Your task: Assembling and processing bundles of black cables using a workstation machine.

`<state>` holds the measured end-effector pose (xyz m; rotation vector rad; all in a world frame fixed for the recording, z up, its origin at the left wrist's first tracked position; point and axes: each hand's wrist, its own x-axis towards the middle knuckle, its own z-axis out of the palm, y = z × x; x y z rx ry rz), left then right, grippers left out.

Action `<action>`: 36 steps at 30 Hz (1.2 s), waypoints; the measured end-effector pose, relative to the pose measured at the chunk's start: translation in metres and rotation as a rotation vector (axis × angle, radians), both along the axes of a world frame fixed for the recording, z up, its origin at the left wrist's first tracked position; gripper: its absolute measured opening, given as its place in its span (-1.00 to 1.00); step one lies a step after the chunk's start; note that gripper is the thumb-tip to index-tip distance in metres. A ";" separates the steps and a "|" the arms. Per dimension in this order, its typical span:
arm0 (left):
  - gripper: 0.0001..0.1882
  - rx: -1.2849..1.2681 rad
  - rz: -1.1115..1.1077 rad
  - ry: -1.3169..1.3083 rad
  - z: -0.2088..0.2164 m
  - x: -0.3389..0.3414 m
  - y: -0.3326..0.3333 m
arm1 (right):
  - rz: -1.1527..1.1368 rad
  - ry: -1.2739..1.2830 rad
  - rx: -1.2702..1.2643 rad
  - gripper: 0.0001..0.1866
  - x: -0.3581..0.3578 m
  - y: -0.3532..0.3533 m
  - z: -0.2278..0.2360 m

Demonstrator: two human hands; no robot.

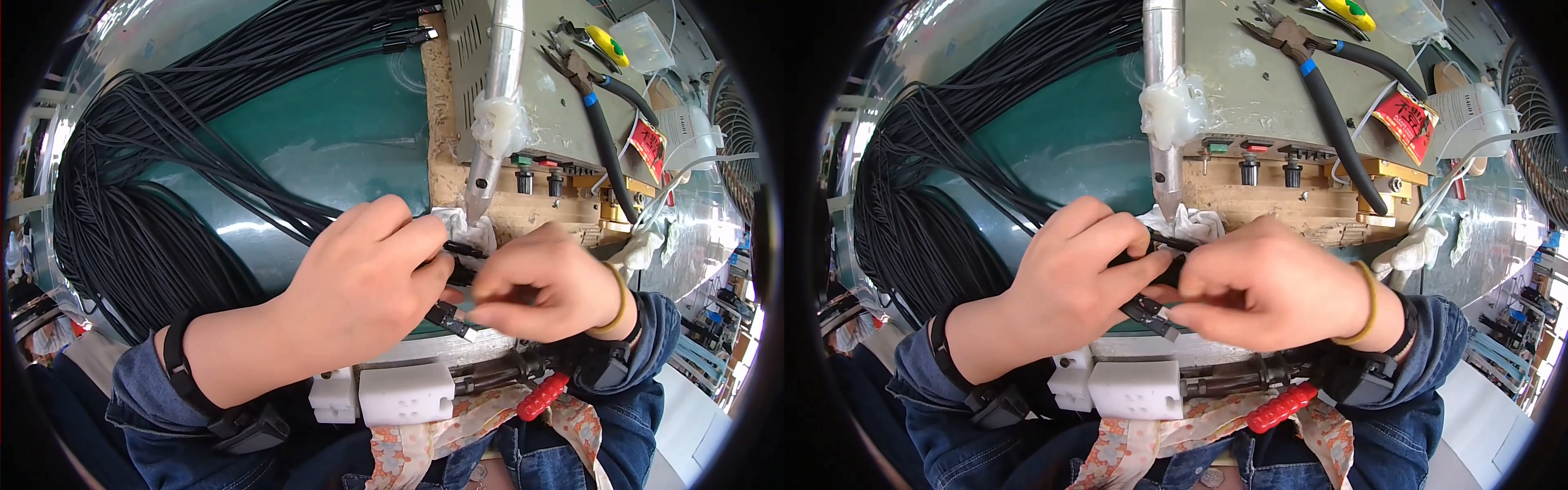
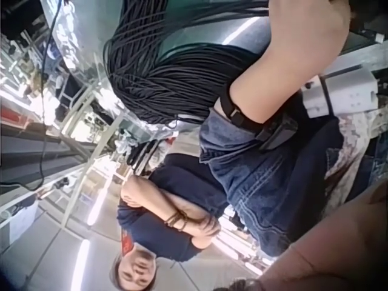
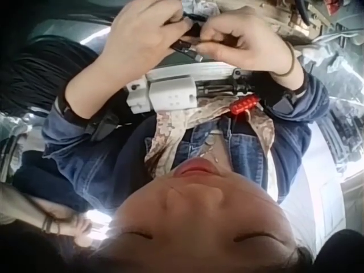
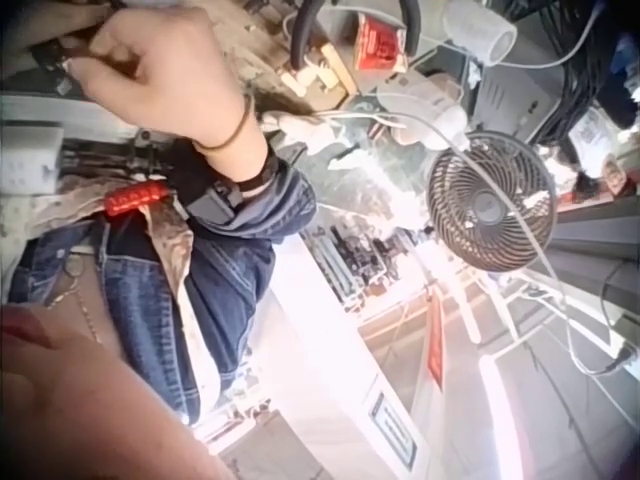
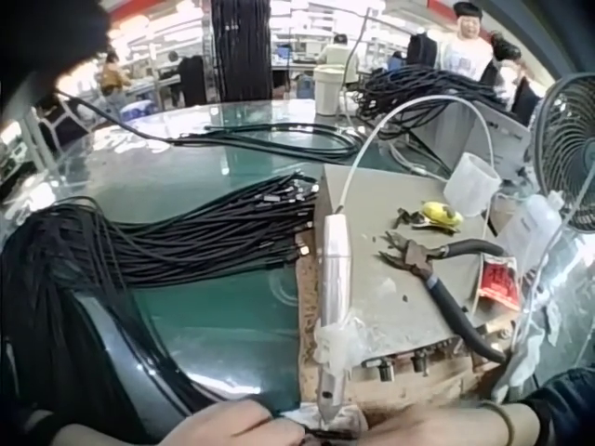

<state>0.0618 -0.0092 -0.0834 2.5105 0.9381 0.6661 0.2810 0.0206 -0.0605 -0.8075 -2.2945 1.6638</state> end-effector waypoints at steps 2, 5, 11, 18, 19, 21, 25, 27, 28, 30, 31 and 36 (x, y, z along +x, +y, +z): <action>-0.74 -0.025 -0.010 0.116 0.003 0.001 -0.001 | -0.015 0.027 -0.005 -0.87 -0.005 -0.005 -0.003; -0.76 -0.024 -0.055 0.152 -0.001 0.000 -0.001 | -0.057 0.081 -0.033 -0.89 -0.009 -0.009 -0.007; -0.77 -0.154 0.058 0.188 0.008 -0.001 -0.008 | -0.078 0.040 0.125 -0.93 -0.002 -0.006 -0.015; -0.70 -0.129 0.112 0.026 0.010 -0.006 -0.003 | -0.469 -0.081 -0.522 -0.81 -0.005 -0.002 -0.009; -0.70 -0.130 0.112 0.027 0.010 -0.007 -0.003 | -0.471 -0.059 -0.540 -0.78 -0.005 -0.001 -0.009; -0.68 -0.124 0.112 0.019 0.010 -0.008 -0.003 | -0.475 -0.015 -0.578 -0.71 -0.004 0.000 -0.010; -0.66 -0.123 0.104 0.005 0.012 -0.009 -0.004 | -0.469 -0.019 -0.631 -0.70 -0.003 -0.002 -0.010; -0.66 -0.124 0.098 0.002 0.013 -0.010 -0.004 | -0.455 -0.035 -0.580 -0.72 -0.002 -0.002 -0.008; -0.66 -0.141 0.102 -0.001 0.013 -0.010 -0.004 | -0.437 -0.052 -0.528 -0.73 -0.002 -0.002 -0.007; -0.66 -0.174 0.115 -0.007 0.014 -0.011 -0.005 | -0.417 -0.070 -0.479 -0.75 -0.001 -0.002 -0.009; -0.66 -0.174 0.111 -0.005 0.014 -0.010 -0.005 | -0.368 -0.035 -0.199 -0.77 0.000 -0.003 -0.012; -0.66 -0.160 0.108 -0.019 0.012 -0.010 -0.002 | -0.263 0.023 0.628 -0.91 0.000 -0.005 -0.021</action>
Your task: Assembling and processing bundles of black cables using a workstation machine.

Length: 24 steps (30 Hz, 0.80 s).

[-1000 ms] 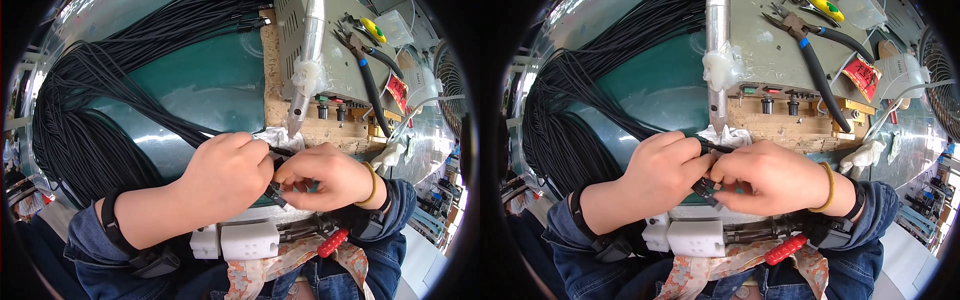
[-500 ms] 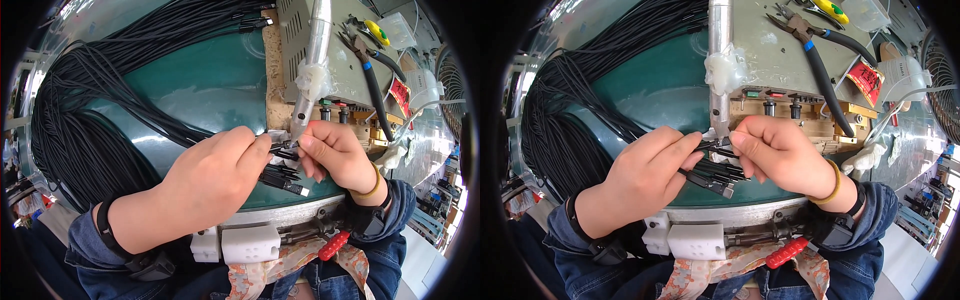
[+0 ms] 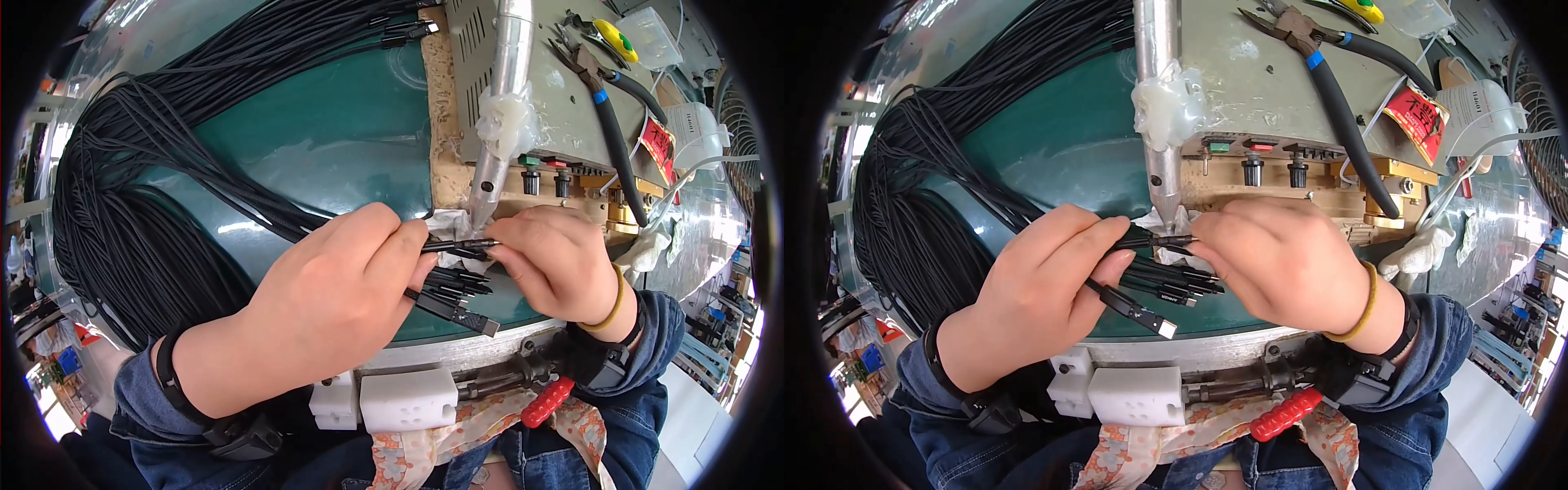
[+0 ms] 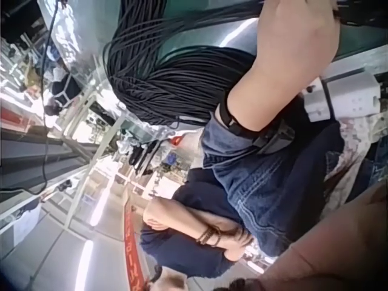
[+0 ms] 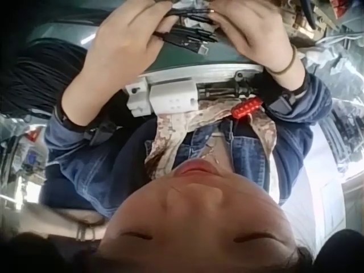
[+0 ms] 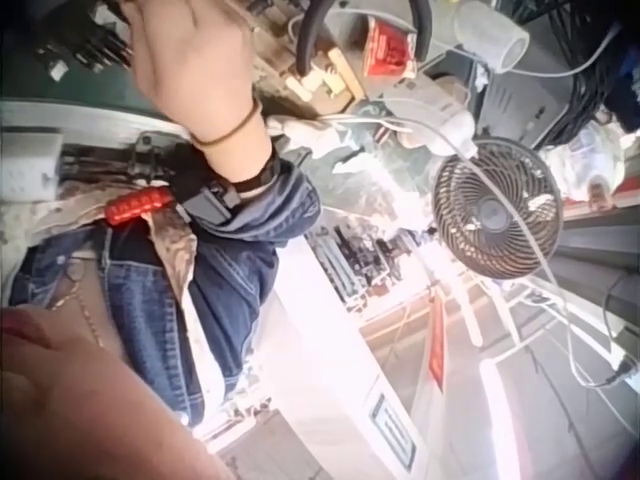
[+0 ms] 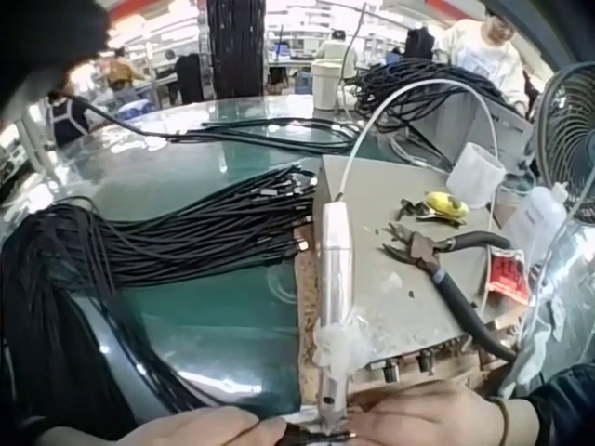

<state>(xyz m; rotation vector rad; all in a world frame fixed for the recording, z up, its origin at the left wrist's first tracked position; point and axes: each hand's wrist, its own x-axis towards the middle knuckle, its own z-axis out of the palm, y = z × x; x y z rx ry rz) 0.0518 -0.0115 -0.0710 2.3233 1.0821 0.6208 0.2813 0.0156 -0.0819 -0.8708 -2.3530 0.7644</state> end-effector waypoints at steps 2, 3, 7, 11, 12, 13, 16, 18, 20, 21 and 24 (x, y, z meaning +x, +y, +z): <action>-0.65 0.005 0.008 0.013 -0.001 -0.001 0.000 | -0.006 -0.021 0.132 -0.90 0.000 0.001 0.000; -0.65 0.005 0.005 0.014 -0.002 -0.002 0.001 | 0.009 0.001 -0.013 -0.92 0.001 0.002 0.001; -0.65 0.171 -0.083 -0.064 -0.005 -0.005 0.005 | 0.016 0.068 -0.633 -0.90 0.005 0.005 0.012; -0.65 0.267 -0.123 -0.093 -0.006 -0.005 0.005 | -0.003 0.124 -1.294 -0.79 0.008 0.004 0.018; -0.68 0.297 -0.130 -0.092 -0.007 -0.004 0.004 | 0.036 0.135 -1.299 -0.76 0.008 0.004 0.018; -0.71 0.327 -0.137 -0.091 -0.008 -0.004 0.004 | 0.076 0.147 -1.302 -0.73 0.009 0.005 0.018; -0.70 0.336 -0.154 -0.079 -0.008 -0.004 0.003 | 0.131 0.174 -1.205 -0.73 0.009 0.006 0.014; -0.63 0.302 -0.162 -0.056 -0.008 -0.005 0.003 | 0.155 0.189 -1.157 -0.74 0.009 0.006 0.011; -0.63 0.291 -0.175 -0.047 -0.006 -0.006 0.005 | 0.164 0.157 -1.158 -0.75 0.009 0.008 0.009; -0.63 0.281 -0.183 -0.039 -0.005 -0.006 0.006 | 0.172 0.140 -1.157 -0.76 0.009 0.008 0.009; -0.63 0.230 -0.151 -0.089 -0.004 -0.002 0.006 | 0.201 0.162 -1.021 -0.78 0.011 0.009 0.014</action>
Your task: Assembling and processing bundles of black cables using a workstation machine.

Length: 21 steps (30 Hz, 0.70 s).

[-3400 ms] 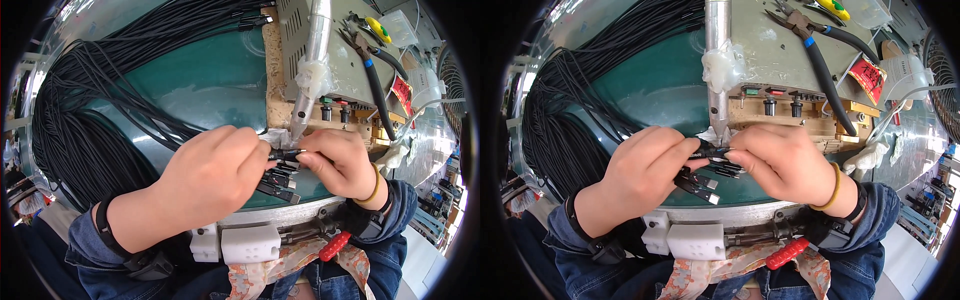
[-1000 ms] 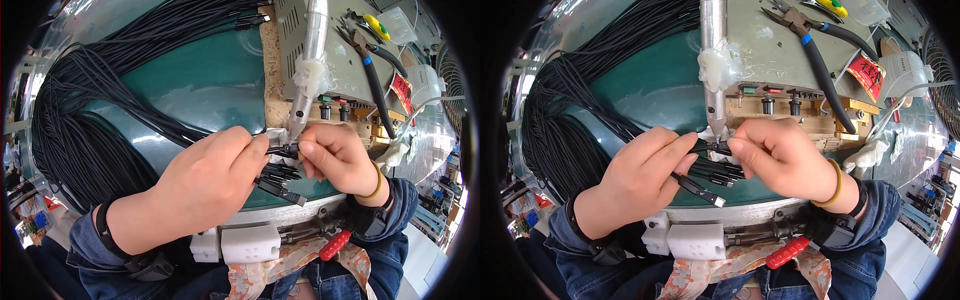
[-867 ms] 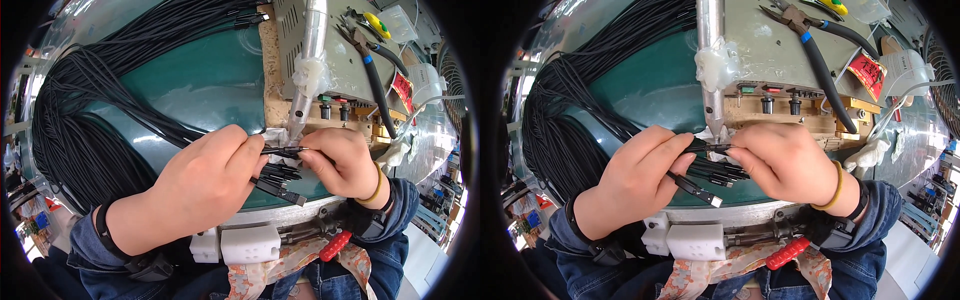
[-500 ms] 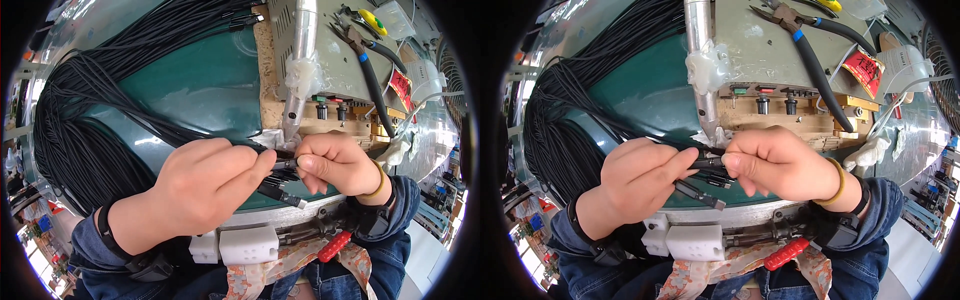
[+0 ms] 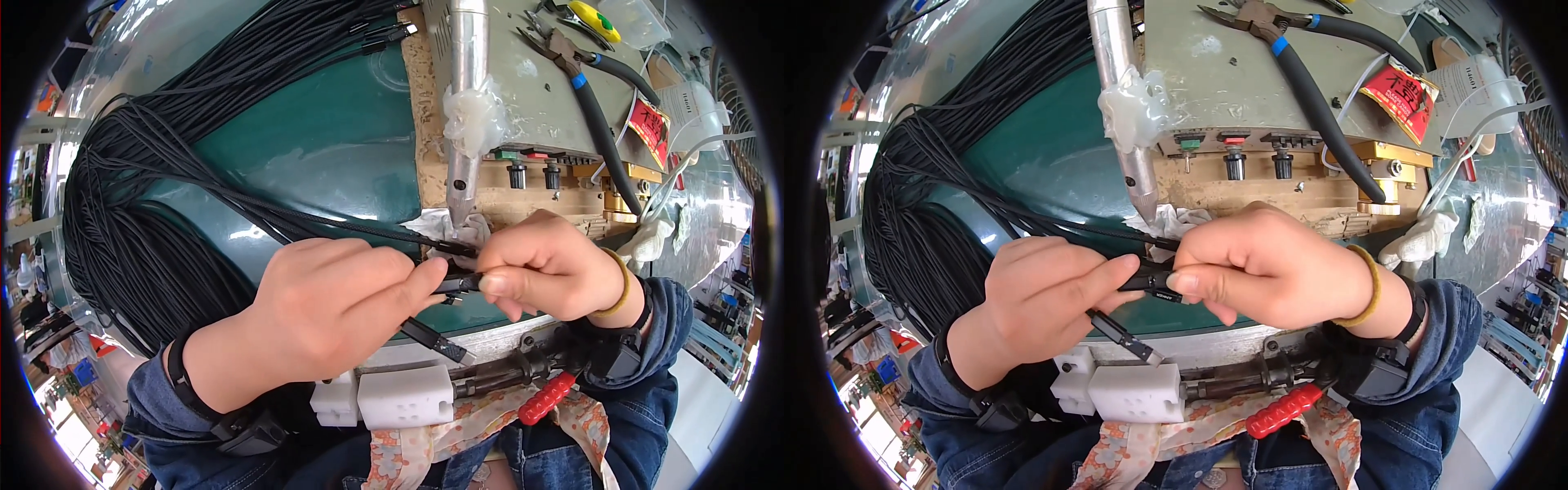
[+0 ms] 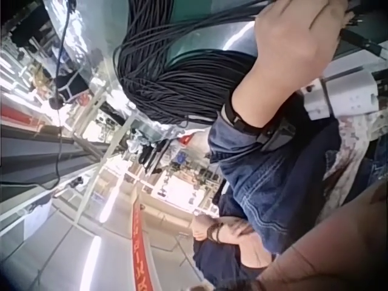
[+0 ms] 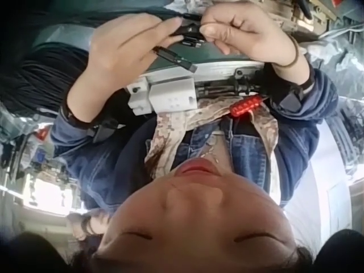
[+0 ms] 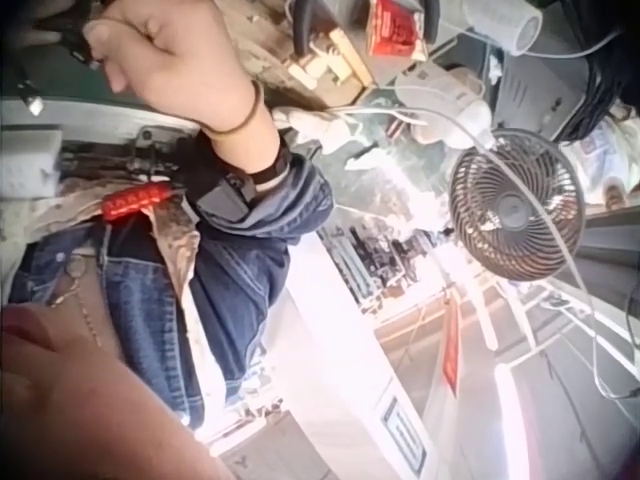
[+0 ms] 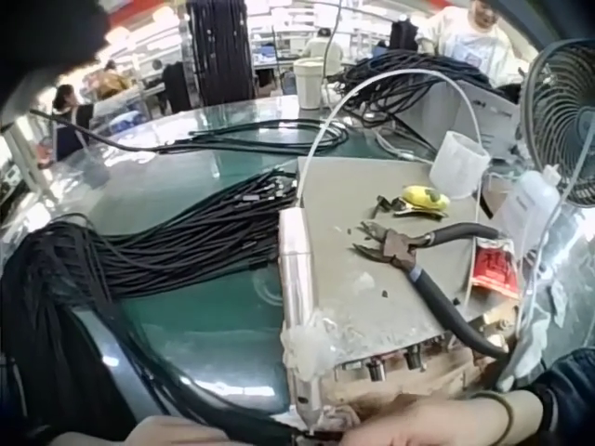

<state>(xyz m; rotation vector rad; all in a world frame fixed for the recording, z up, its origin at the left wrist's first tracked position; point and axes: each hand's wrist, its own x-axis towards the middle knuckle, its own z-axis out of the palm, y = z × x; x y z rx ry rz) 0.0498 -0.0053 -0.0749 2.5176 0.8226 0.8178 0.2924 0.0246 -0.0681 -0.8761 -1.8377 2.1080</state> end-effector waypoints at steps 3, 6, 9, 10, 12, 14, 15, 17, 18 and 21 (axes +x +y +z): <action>-0.63 -0.095 0.056 -0.134 -0.001 0.004 -0.001 | -0.015 0.028 0.199 -0.81 0.000 -0.003 -0.002; -0.64 -0.024 -0.038 0.025 -0.001 -0.004 -0.003 | -0.034 0.053 0.460 -0.84 -0.002 -0.006 -0.008; -0.65 -0.048 -0.075 0.058 0.003 -0.005 -0.004 | 0.041 0.079 0.278 -0.85 -0.003 -0.008 -0.011; -0.66 -0.060 -0.095 0.074 0.003 -0.005 -0.005 | 0.042 0.078 0.276 -0.85 -0.002 -0.008 -0.011; -0.66 -0.120 -0.091 0.063 0.004 -0.003 -0.003 | 0.027 0.069 0.275 -0.80 -0.002 -0.005 -0.010; -0.67 -0.238 -0.086 0.039 0.003 0.001 -0.001 | 0.024 0.066 0.271 -0.77 0.000 -0.002 -0.007; -0.67 -0.241 -0.079 0.039 0.000 0.005 0.000 | 0.047 0.012 0.306 -0.74 0.003 0.000 0.000; -0.69 -0.249 -0.069 -0.044 -0.006 0.011 0.003 | 0.069 -0.116 0.393 -0.67 0.007 0.002 0.014; -0.70 -0.252 -0.063 -0.089 -0.007 0.013 0.004 | 0.067 -0.127 0.399 -0.67 0.006 0.000 0.014; -0.72 -0.327 -0.014 -0.033 -0.005 -0.002 -0.005 | 0.174 0.062 0.249 -0.78 -0.012 -0.012 0.005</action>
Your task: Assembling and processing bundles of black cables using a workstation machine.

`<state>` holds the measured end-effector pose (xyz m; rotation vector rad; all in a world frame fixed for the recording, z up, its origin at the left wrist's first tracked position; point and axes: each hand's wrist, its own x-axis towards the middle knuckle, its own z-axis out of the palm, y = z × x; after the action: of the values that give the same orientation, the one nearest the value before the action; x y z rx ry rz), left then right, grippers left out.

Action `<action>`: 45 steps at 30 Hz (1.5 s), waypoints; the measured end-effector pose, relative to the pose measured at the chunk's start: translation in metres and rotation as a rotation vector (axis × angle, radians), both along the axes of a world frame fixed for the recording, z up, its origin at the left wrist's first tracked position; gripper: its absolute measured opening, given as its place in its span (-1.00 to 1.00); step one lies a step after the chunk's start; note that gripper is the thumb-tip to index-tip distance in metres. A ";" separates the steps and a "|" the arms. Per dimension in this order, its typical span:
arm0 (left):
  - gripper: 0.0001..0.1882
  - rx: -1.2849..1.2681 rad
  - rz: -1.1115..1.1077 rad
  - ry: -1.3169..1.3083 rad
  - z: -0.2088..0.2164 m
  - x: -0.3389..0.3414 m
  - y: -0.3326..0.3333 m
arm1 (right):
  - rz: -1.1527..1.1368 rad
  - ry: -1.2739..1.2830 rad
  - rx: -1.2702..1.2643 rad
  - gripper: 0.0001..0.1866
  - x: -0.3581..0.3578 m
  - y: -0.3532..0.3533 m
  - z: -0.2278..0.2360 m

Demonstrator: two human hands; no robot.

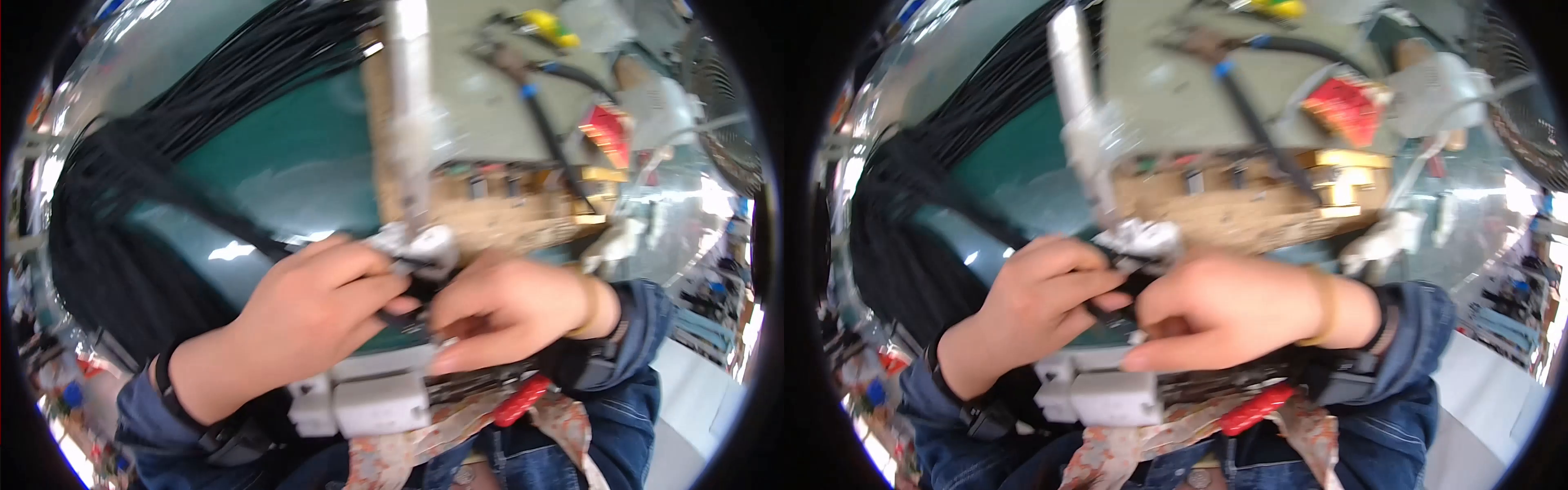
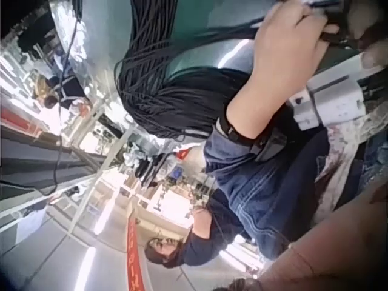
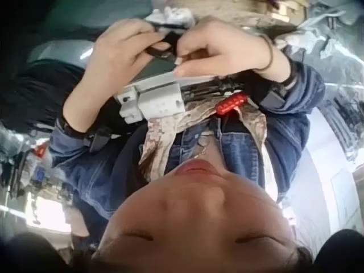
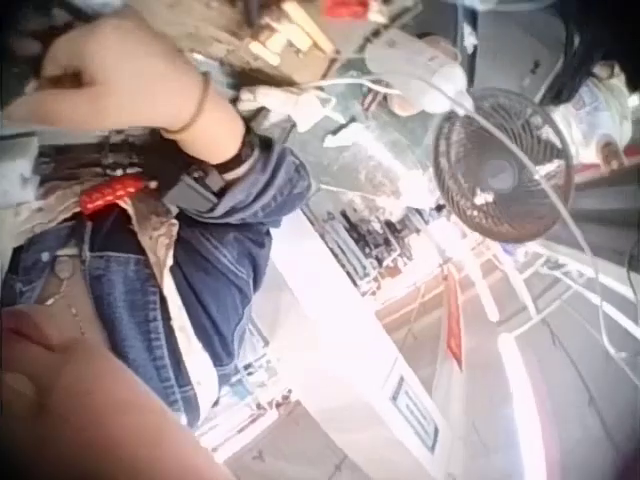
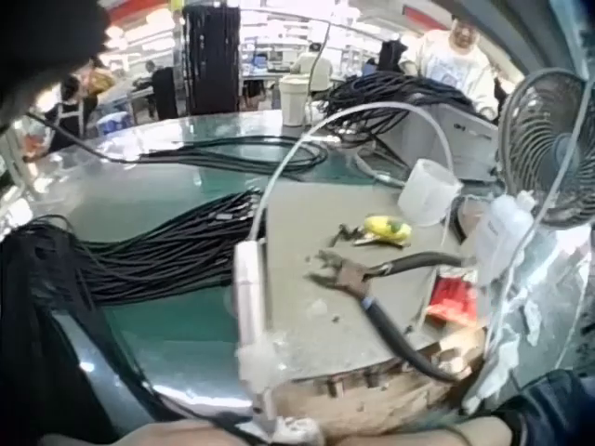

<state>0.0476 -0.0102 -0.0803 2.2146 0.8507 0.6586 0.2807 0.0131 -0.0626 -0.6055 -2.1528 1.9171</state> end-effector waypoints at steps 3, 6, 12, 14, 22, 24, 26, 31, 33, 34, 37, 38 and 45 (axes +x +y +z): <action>-0.76 -0.013 0.011 0.098 0.002 -0.002 0.002 | -0.102 0.089 0.076 -0.70 -0.007 -0.006 -0.025; -0.77 -0.085 0.042 0.108 0.013 0.004 0.000 | -0.188 0.026 -0.133 -0.70 -0.006 -0.002 -0.026; -0.73 -0.121 0.148 0.154 0.014 0.004 -0.002 | -0.235 -0.151 -0.224 -0.70 -0.008 -0.001 -0.022; -0.73 -0.089 0.138 0.166 0.013 0.008 0.000 | -0.242 -0.154 -0.226 -0.69 -0.003 0.000 -0.022; -0.72 -0.048 0.102 0.180 0.015 0.005 0.001 | -0.265 -0.113 -0.266 -0.71 -0.005 0.002 -0.025; -0.72 -0.066 0.146 0.179 0.018 0.000 -0.007 | -0.220 -0.096 -0.298 -0.72 -0.013 -0.002 -0.026; -0.75 -0.068 0.134 0.175 0.012 0.003 -0.003 | -0.281 -0.079 -0.284 -0.77 -0.005 -0.003 -0.021; -0.77 -0.080 0.104 0.083 0.004 0.000 0.008 | -0.419 -0.177 -0.301 -0.85 -0.003 0.001 -0.019; -0.77 -0.067 0.150 0.142 0.005 -0.008 0.009 | -0.431 -0.196 -0.386 -0.85 -0.012 0.007 -0.017; -0.78 -0.012 0.141 0.145 0.003 -0.013 0.007 | -0.440 -0.212 -0.396 -0.84 -0.017 0.008 -0.015; -0.77 0.007 0.151 0.165 0.005 -0.010 0.009 | -0.475 -0.210 -0.433 -0.84 -0.017 0.011 -0.009; -0.77 0.023 0.149 0.167 0.005 -0.011 0.009 | -0.501 -0.215 -0.444 -0.83 -0.018 0.011 -0.009; -0.73 0.088 0.114 0.178 0.007 -0.018 0.009 | -0.532 -0.154 -0.479 -0.81 -0.022 0.008 -0.008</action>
<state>0.0292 -0.0012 -0.0731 2.3434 1.0620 0.5673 0.2583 0.0209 -0.0707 -1.2938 -1.3784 2.1005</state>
